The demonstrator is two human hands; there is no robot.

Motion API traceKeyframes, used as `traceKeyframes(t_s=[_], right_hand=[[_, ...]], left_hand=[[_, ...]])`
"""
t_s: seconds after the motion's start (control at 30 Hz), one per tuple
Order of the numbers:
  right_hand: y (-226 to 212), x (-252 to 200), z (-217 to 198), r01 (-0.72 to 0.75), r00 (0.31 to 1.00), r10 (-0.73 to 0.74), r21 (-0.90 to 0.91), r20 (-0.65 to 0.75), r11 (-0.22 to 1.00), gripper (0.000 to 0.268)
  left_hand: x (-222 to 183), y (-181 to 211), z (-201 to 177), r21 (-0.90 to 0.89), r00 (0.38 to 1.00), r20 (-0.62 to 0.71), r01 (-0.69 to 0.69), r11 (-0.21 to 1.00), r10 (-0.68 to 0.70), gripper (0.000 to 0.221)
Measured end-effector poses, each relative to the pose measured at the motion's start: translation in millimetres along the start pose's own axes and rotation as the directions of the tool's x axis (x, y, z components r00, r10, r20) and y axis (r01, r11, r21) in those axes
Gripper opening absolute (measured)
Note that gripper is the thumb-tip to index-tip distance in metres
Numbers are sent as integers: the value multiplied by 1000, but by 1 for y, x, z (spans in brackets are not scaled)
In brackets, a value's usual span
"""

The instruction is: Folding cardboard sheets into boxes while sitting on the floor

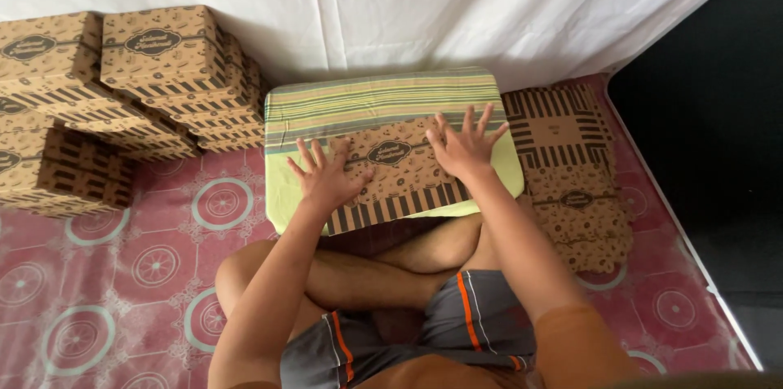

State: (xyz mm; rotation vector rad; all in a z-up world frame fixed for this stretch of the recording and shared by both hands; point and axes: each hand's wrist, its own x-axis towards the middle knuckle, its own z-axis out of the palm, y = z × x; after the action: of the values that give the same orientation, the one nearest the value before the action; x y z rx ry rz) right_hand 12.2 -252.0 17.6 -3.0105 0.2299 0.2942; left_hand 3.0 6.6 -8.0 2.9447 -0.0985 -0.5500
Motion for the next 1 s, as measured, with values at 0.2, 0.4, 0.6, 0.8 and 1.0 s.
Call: traceKeyframes(t_s=[0.2, 0.4, 0.6, 0.8, 1.0], right_hand=[[-6, 5, -5, -15, 999, 17, -66, 31, 998, 74], [-15, -23, -18, 230, 970, -241, 240, 17, 943, 100], [42, -55, 26, 288, 927, -135, 437, -349, 852, 94], [84, -89, 102, 505, 725, -139, 382, -675, 774, 74], [84, -84, 114, 607, 620, -202, 301, -758, 735, 86]], left_hand=[[4, -3, 1, -5, 1000, -29, 9, 1000, -9, 104], [9, -11, 23, -56, 973, -203, -119, 991, 106, 101], [3, -16, 31, -101, 902, -241, -391, 915, 359, 109], [19, -35, 29, -41, 778, -309, -585, 810, 546, 107], [53, -35, 21, -18, 484, -682, -760, 649, 548, 41]])
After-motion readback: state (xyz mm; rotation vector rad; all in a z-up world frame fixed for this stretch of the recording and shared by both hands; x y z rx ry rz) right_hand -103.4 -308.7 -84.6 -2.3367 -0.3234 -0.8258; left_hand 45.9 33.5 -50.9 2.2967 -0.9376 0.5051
